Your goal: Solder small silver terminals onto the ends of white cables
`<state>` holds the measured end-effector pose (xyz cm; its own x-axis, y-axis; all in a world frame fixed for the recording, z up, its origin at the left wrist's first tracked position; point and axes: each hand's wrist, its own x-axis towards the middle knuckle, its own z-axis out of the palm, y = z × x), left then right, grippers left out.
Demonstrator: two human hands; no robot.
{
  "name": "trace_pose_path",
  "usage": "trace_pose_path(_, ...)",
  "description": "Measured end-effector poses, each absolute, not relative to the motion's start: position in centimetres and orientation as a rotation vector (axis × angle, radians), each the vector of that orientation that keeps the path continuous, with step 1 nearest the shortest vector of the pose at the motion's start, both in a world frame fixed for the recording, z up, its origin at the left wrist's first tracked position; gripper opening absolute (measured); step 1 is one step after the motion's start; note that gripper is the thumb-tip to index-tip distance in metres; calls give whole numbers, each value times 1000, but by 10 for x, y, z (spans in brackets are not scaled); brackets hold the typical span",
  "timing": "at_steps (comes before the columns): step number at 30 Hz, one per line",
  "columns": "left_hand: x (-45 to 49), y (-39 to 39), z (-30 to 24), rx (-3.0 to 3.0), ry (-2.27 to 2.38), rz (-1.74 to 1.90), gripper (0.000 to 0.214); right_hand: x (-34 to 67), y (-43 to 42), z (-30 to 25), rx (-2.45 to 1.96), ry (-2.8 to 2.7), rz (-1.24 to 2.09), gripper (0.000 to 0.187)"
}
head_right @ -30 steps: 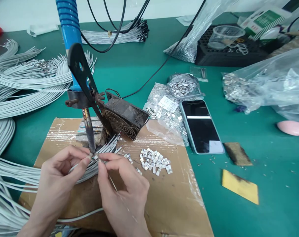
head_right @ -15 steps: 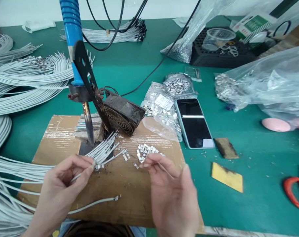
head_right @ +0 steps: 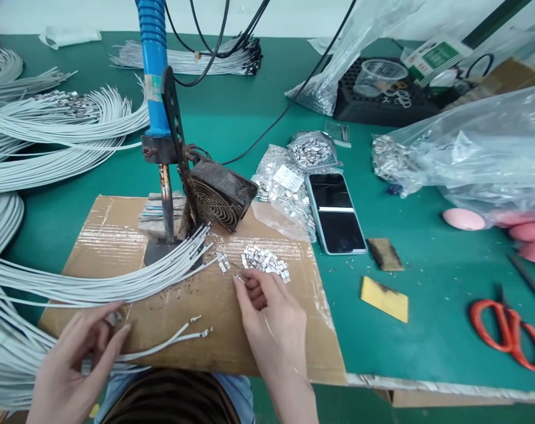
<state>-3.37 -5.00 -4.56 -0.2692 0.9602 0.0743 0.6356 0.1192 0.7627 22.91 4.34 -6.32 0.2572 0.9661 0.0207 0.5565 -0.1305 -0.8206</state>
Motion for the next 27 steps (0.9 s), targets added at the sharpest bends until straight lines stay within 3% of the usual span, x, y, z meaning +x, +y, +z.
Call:
trace_pose_path(3,-43,-53,-52,1735,2085,920,36,230,44,-64,-1796,-1473,683,24)
trace_pose_path(11,-78,-31,-47,2390,1978,778,18,234,36,-62,-1774,-1444,742,30)
trace_pose_path(16,-91,-31,-31,2268,1733,648,16,238,31,-66,-1750,-1277,816,27)
trace_pose_path(19,-80,-28,-22,2237,1610,605,25,237,29,-66,-1707,-1206,851,23)
trace_pose_path(27,-23,1,-24,2482,1389,789,30,234,24,-62,-1588,-1127,889,13)
